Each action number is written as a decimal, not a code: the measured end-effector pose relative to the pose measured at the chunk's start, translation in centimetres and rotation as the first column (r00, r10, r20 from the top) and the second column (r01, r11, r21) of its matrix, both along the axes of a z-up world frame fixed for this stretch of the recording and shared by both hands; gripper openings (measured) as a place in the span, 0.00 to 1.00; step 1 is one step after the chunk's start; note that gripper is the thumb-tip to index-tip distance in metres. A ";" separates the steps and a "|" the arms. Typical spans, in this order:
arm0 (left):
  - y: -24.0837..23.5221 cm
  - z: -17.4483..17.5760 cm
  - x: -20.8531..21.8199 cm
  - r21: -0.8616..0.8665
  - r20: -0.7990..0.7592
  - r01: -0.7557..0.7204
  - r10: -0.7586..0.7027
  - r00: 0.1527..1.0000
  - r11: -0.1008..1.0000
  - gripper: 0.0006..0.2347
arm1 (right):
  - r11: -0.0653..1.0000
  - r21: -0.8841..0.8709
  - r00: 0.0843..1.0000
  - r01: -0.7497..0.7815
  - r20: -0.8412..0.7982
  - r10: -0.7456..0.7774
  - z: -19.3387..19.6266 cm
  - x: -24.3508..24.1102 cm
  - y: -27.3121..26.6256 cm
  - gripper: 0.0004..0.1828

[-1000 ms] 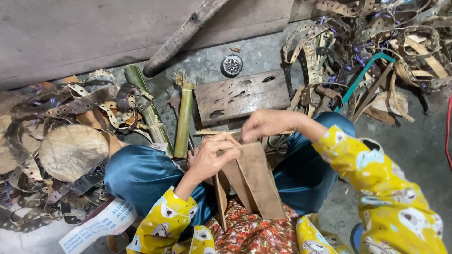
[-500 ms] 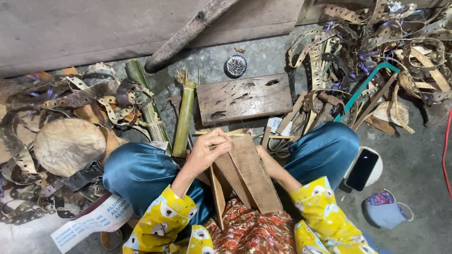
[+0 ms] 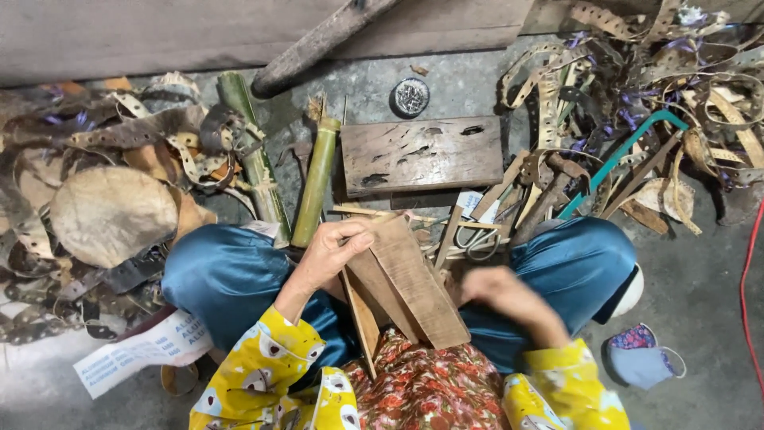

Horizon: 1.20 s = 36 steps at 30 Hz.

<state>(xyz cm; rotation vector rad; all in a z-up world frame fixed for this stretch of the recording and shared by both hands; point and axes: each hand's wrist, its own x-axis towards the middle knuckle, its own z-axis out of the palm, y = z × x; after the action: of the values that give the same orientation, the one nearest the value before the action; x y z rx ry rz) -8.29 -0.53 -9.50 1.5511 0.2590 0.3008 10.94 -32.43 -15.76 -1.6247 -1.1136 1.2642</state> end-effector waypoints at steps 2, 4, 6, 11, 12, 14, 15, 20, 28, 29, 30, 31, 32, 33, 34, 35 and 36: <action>0.1 -1.1 -0.3 -0.033 -0.002 0.012 -0.012 1.000 0.999 0.09 | 0.729 -0.152 0.594 0.667 -0.483 -0.643 1.4 3.2 -2.7 0.08; 0.2 -0.3 -0.8 0.004 -0.050 -0.020 0.021 0.999 1.000 0.10 | 0.556 -0.203 0.277 0.806 -0.701 -0.658 6.4 6.1 -4.5 0.08; 0.5 0.2 -0.9 0.050 -0.099 -0.046 0.051 0.994 0.998 0.11 | 0.365 -0.304 -0.069 0.880 -0.842 -0.535 9.5 8.5 -7.8 0.11; 0.1 -0.2 0.1 0.134 -0.043 -0.013 0.019 0.999 0.991 0.10 | 0.348 -0.046 0.181 0.936 -0.785 -0.592 11.8 12.1 -14.0 0.31; 0.0 0.6 0.6 0.135 -0.043 0.000 0.006 0.999 0.991 0.10 | 0.335 -0.046 0.173 0.941 -0.785 -0.594 11.4 12.9 -13.4 0.31; 0.1 2.6 2.2 0.114 0.084 0.037 -0.047 0.995 0.993 0.10 | 0.366 -0.169 0.027 0.915 -0.879 -0.475 10.8 15.3 -11.8 0.19; 0.2 3.3 2.8 0.120 0.089 0.036 -0.047 0.995 0.992 0.10 | 0.367 -0.162 0.033 0.916 -0.882 -0.471 12.0 15.0 -10.2 0.19; 0.7 6.0 4.4 0.237 0.108 0.001 -0.027 0.994 0.972 0.09 | 0.031 0.102 0.079 0.994 -0.505 -0.860 15.8 10.4 -3.5 0.48; 0.4 7.3 6.8 0.268 0.173 0.003 -0.051 0.984 0.963 0.09 | 0.520 0.832 0.534 0.193 0.356 -0.767 12.3 2.4 8.0 0.13; 0.3 7.7 6.9 0.271 0.175 0.001 -0.051 0.983 0.963 0.09 | 0.697 0.679 0.732 0.231 0.351 -0.584 13.5 2.2 9.2 0.17; -0.1 8.4 6.8 0.271 0.175 0.001 -0.050 0.983 0.963 0.09 | 0.697 0.679 0.732 0.230 0.351 -0.584 12.4 2.7 9.2 0.17; -0.4 9.0 6.7 0.256 0.178 0.010 -0.057 0.982 0.967 0.09 | 0.775 0.614 0.759 0.150 0.431 -0.488 11.3 3.2 9.4 0.17; -0.8 9.7 6.6 0.240 0.181 0.019 -0.064 0.981 0.970 0.09 | 0.840 0.538 0.775 0.067 0.502 -0.383 10.2 3.8 9.6 0.18; -0.8 9.8 6.3 0.241 0.180 0.016 -0.061 0.982 0.970 0.09 | 0.840 0.539 0.777 0.065 0.501 -0.381 10.1 3.6 9.7 0.18; -0.9 9.9 6.0 0.229 0.191 0.028 -0.073 0.979 0.973 0.09 | 0.838 0.537 0.817 0.103 0.434 -0.379 10.0 3.5 9.8 0.10; -1.0 9.9 5.8 0.217 0.202 0.041 -0.086 0.976 0.975 0.08 | 0.836 0.531 0.851 0.142 0.366 -0.376 9.9 3.3 9.8 0.05; -1.3 10.0 5.7 0.217 0.201 0.040 -0.085 0.976 0.975 0.08 | 0.836 0.531 0.852 0.141 0.365 -0.375 11.6 3.2 9.6 0.05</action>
<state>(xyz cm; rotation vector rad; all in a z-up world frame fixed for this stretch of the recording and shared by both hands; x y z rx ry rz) -2.62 -1.88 0.47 1.7185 0.0121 0.4499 14.11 -22.82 -4.20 -1.6360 -1.2976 0.3615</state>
